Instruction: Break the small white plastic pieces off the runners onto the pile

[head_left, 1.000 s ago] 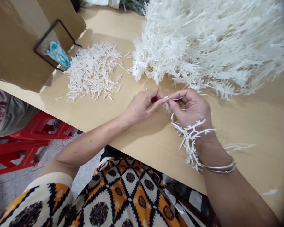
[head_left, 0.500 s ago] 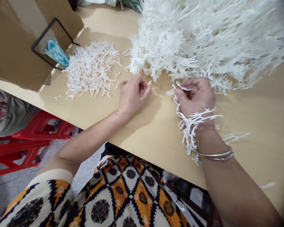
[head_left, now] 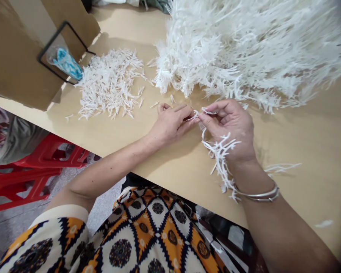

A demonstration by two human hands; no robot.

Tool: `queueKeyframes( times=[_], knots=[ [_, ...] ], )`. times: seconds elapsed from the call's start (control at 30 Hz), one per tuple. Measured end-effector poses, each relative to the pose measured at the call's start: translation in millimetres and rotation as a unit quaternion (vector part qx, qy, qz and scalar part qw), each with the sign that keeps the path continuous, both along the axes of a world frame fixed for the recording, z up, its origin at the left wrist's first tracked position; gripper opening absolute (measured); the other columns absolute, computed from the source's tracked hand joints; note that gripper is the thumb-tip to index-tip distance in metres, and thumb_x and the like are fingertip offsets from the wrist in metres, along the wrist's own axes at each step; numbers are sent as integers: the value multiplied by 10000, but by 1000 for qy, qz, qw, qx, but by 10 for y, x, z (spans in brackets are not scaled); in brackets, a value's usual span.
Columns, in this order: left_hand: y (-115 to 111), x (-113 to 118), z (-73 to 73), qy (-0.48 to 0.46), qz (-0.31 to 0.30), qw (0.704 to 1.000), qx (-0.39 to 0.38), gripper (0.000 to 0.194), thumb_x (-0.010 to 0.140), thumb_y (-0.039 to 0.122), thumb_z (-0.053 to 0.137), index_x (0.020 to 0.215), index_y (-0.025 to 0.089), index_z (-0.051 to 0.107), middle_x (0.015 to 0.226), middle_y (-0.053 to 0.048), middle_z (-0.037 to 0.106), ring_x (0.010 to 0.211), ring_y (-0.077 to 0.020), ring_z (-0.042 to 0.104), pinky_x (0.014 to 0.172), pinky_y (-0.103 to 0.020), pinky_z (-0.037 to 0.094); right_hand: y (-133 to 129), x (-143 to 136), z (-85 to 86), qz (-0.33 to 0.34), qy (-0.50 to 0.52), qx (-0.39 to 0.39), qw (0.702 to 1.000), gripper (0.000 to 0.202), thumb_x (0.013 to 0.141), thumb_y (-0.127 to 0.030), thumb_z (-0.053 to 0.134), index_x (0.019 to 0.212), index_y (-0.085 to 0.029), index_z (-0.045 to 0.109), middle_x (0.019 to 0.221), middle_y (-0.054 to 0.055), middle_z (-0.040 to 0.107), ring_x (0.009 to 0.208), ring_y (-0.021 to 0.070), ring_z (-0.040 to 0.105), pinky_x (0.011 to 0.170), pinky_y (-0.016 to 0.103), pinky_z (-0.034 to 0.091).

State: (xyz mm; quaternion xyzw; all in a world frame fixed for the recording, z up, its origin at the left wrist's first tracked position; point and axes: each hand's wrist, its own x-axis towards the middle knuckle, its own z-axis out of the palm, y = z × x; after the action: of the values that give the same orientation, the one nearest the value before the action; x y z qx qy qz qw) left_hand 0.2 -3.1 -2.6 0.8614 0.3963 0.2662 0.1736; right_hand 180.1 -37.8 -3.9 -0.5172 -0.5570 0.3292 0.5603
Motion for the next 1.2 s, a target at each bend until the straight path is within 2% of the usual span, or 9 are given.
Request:
queueKeyframes(
  times=[0.2, 0.37, 0.57, 0.7, 0.87, 0.93, 1.03, 1.13, 1.2],
  knots=[
    [34, -15, -40, 30, -9, 999, 6, 618, 1132, 631, 278, 879, 205, 647, 896, -23, 734, 896, -182, 649, 933, -423, 272, -15, 105, -8, 28, -62, -16, 998, 209, 879, -278, 783, 1071, -265, 704, 979, -2, 755, 893, 181, 720, 850, 382, 584],
    [36, -17, -14, 43, -19, 999, 3, 607, 1151, 579, 213, 970, 220, 667, 953, -34, 730, 935, -198, 650, 912, -426, 275, -47, 59, 62, 30, -103, -30, 994, 189, 843, -270, 744, 1025, -264, 693, 919, -2, 733, 841, 188, 687, 803, 380, 558],
    [-35, 7, 25, 41, -43, 998, 15, 555, 1157, 535, 286, 893, 212, 652, 925, -28, 708, 919, -201, 639, 953, -444, 280, 43, 4, -39, -45, -211, 8, 976, 145, 843, -204, 610, 967, -263, 656, 897, 29, 705, 782, 214, 639, 808, 431, 522],
    [-77, 0, 40, 12, -62, 998, 17, 500, 1161, 493, 326, 905, 223, 661, 938, -17, 719, 937, -194, 667, 1008, -455, 288, 155, 114, -131, -75, -136, -9, 988, 158, 798, -285, 680, 948, -254, 642, 872, 10, 688, 746, 190, 639, 789, 410, 537],
    [29, -87, 66, -27, 179, 983, 31, 308, 1130, 441, 426, 1047, 264, 663, 1112, -72, 750, 995, -249, 671, 989, -477, 336, 130, 158, -109, -89, -59, -14, 994, 222, 760, -287, 769, 932, -245, 635, 833, -23, 680, 677, 143, 600, 681, 338, 514],
    [28, -104, 106, -39, 220, 974, 45, 200, 1097, 400, 504, 1217, 312, 637, 1295, -98, 728, 1101, -286, 662, 1004, -496, 362, 102, 125, -96, -88, -64, 0, 994, 210, 755, -251, 776, 915, -249, 640, 820, -25, 683, 676, 143, 599, 673, 337, 512],
    [-25, -70, 139, -29, 146, 987, 63, 275, 1100, 494, 496, 1266, 331, 644, 1361, -96, 707, 1218, -292, 642, 1031, -503, 364, 62, 61, -67, -76, -81, 23, 994, 176, 787, -244, 774, 911, -258, 649, 818, -14, 688, 700, 160, 609, 709, 367, 533],
    [-48, -4, 94, 18, 67, 996, 53, 464, 1108, 622, 410, 1104, 260, 700, 1240, -94, 731, 1178, -272, 648, 1002, -475, 336, 10, 9, -4, -62, -109, 35, 991, 155, 822, -238, 765, 930, -272, 659, 868, 4, 713, 765, 186, 646, 780, 400, 555],
    [-28, 21, 47, 46, 48, 997, 39, 513, 1131, 589, 350, 997, 232, 693, 1144, -86, 734, 1091, -255, 648, 973, -468, 317, -29, -19, 42, -59, -129, 31, 989, 148, 839, -213, 747, 949, -277, 672, 908, 15, 729, 794, 195, 664, 809, 408, 563]
  ],
)
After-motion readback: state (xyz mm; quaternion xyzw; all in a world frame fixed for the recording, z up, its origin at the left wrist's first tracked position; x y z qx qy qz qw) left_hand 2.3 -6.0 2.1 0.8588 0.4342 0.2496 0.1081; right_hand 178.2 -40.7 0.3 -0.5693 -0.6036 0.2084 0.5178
